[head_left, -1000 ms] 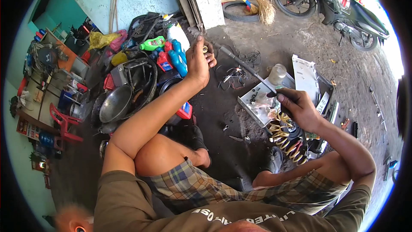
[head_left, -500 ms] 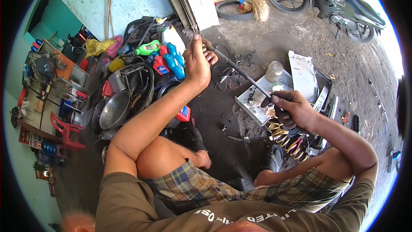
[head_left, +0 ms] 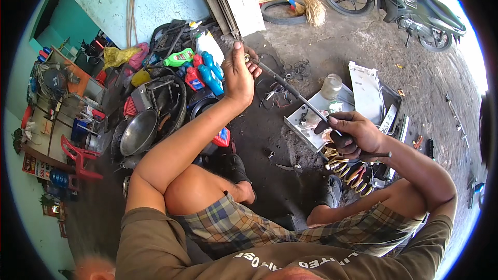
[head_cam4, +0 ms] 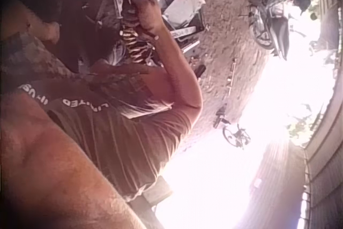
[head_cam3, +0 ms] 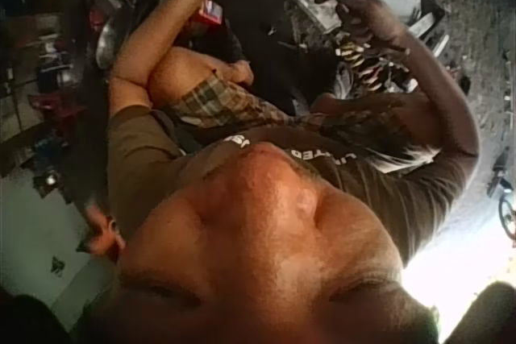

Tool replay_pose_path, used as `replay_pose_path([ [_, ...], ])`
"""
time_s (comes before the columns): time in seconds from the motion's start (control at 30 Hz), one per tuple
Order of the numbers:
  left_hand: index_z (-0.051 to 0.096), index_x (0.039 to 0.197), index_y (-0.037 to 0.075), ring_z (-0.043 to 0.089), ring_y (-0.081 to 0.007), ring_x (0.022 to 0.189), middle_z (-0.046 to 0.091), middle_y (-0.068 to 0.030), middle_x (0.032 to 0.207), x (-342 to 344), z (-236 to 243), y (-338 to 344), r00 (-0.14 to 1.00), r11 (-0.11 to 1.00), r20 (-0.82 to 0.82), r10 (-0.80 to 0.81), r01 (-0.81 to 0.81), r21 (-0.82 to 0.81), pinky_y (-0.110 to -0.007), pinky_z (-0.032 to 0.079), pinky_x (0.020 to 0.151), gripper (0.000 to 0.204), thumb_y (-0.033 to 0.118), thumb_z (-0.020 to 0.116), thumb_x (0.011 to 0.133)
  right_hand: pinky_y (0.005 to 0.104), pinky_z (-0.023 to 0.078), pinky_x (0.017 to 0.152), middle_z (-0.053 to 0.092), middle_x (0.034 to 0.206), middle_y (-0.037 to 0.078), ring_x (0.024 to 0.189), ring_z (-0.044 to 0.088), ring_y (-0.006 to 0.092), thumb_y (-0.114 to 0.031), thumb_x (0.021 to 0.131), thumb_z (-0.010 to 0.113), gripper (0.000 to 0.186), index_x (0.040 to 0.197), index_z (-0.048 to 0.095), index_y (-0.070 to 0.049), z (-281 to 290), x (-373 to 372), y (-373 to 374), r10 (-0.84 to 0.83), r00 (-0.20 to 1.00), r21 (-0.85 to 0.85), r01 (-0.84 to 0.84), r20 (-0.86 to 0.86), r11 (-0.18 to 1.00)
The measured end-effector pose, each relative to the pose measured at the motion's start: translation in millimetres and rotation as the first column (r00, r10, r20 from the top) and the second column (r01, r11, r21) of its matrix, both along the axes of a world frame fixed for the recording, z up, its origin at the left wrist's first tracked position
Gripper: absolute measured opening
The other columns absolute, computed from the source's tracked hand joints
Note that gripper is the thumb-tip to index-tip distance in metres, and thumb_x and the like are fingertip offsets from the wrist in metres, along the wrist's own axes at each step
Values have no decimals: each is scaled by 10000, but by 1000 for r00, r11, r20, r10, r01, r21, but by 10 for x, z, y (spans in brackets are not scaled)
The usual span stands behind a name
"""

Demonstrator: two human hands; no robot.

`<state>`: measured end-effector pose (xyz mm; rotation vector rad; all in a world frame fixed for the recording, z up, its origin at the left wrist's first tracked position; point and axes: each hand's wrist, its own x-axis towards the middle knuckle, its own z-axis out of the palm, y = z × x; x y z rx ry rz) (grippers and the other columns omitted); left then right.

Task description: The person sits on the floor and uses a metal rod to manipulate a small brass fitting. They then pick up a small black ring and place it into the fitting. Finally, they pick up a larger metal component and wipe it with a cloth.

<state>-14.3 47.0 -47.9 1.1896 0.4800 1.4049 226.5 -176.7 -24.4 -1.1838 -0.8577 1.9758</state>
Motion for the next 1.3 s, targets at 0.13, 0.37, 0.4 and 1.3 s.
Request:
replay_pose_path([
  [0.13, 569, 881, 75, 437, -63, 596, 486, 10, 711, -11, -4, 12, 998, 996, -44, 37, -33, 78, -252, 404, 525, 481, 474, 503, 1142, 245, 188, 430, 343, 638, -73, 489, 280, 44, -375, 1169, 466, 390, 1296, 643, -53, -3, 32, -9, -3, 988, -92, -11, -153, 996],
  [0.37, 573, 834, 73, 436, -48, 517, 510, 28, 665, -77, 5, -30, 959, 961, -205, 198, -149, 231, -231, 362, 468, 493, 424, 468, 1165, 248, 196, 424, 345, 633, -76, 491, 306, 43, -377, 1162, 491, 387, 1284, 654, -48, 107, -43, -32, -11, 996, 25, 9, 86, 1000],
  [0.4, 573, 824, 75, 434, -47, 506, 504, 34, 653, -79, 2, -29, 950, 959, -230, 209, -154, 237, -232, 359, 464, 501, 423, 464, 1166, 250, 204, 424, 347, 632, -76, 491, 311, 46, -376, 1159, 501, 384, 1278, 659, -47, 113, -61, -43, -23, 991, 48, 16, 135, 999],
  [1.3, 595, 813, 74, 414, -81, 519, 528, -17, 691, -135, -50, 82, 995, 996, -58, 86, -84, 35, -261, 330, 481, 527, 497, 527, 1119, 224, 207, 411, 333, 651, -93, 494, 287, 32, -341, 1148, 539, 233, 1142, 605, -118, 235, -48, 10, 37, 998, -41, -39, -41, 998],
])
